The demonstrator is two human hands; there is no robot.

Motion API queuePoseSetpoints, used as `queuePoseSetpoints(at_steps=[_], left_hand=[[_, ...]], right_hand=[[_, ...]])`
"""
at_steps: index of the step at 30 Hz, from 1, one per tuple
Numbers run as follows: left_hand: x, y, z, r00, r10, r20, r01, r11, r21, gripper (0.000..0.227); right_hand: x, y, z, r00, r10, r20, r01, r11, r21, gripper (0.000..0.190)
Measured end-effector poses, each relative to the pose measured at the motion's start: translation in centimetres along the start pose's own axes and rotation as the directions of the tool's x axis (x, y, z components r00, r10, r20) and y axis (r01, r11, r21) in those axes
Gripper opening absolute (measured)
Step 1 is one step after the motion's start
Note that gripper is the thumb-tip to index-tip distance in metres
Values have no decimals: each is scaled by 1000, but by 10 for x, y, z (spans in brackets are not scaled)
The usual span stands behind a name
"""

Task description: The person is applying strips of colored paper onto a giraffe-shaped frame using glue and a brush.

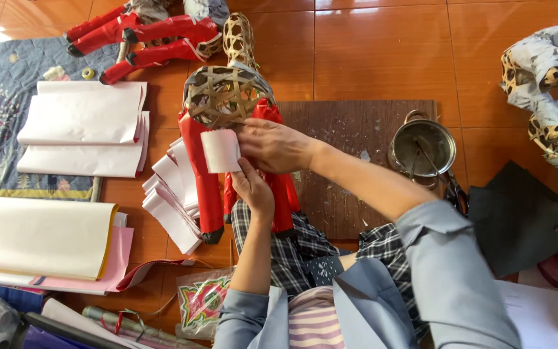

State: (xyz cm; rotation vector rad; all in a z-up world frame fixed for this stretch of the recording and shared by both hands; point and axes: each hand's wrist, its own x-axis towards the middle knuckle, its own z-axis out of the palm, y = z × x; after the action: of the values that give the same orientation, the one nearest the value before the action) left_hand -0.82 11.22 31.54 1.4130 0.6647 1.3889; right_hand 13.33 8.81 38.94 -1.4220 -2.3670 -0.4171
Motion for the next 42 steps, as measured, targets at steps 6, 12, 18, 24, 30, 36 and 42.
queuePoseSetpoints(at_steps=[6, 12, 18, 24, 30, 36, 42], left_hand=[[9, 8, -2, 992, -22, 123, -13, 960, 281, 32], [17, 29, 12, 861, 269, 431, -463, 765, 447, 46], [20, 18, 9, 798, 139, 587, -571, 488, 660, 63], [37, 47, -5, 908, 168, 383, -352, 801, 484, 53], [62, 19, -21, 979, 47, 198, -114, 932, 344, 30], [75, 28, -21, 987, -93, 130, 43, 936, 348, 21], [92, -8, -27, 981, -152, 123, 136, 982, 128, 25]], right_hand=[[-41, -49, 31, 523, 685, -507, -464, 728, 504, 26], [-28, -80, 10, 493, 831, -257, -474, 505, 722, 40], [-5, -64, 13, 357, 906, -228, -519, 396, 758, 46], [-9, -41, 34, 191, 975, -111, -487, 192, 852, 30], [-7, -31, 52, 235, 972, -26, -220, 79, 972, 32], [3, -24, 73, 262, 963, 69, -14, -67, 998, 36], [20, -29, 75, 150, 988, 29, -161, -4, 987, 34]])
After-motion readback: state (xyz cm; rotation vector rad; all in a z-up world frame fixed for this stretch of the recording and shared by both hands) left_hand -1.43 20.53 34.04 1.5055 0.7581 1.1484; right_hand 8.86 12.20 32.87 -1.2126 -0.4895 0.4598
